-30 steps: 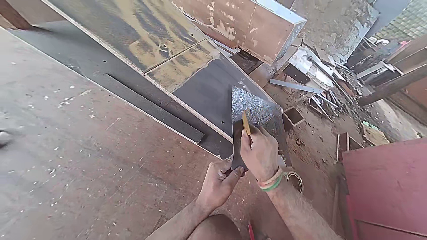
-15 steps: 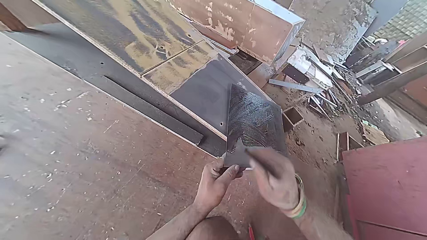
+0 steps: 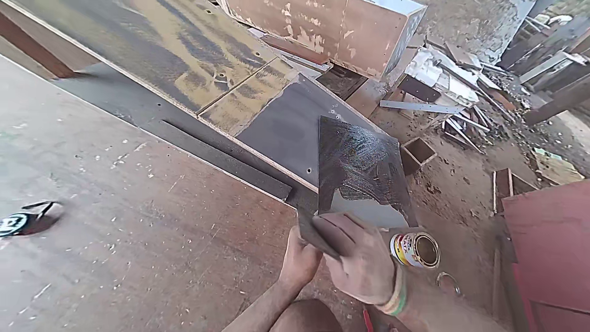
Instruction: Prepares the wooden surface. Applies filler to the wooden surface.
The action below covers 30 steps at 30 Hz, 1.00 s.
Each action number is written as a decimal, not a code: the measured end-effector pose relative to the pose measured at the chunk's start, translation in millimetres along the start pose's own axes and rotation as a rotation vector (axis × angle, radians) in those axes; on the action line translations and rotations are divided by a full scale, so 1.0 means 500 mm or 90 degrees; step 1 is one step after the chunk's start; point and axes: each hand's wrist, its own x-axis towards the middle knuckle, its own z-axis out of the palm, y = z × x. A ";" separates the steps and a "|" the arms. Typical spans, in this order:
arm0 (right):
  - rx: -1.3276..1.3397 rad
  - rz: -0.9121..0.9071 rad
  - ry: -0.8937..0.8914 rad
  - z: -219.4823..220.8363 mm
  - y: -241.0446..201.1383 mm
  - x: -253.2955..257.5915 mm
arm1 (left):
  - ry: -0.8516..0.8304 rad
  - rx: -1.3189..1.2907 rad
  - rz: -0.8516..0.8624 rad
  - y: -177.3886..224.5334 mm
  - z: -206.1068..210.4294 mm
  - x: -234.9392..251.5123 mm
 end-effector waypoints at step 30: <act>-0.208 0.360 0.028 -0.072 0.168 -0.054 | -0.135 -0.264 -0.115 -0.029 -0.043 0.023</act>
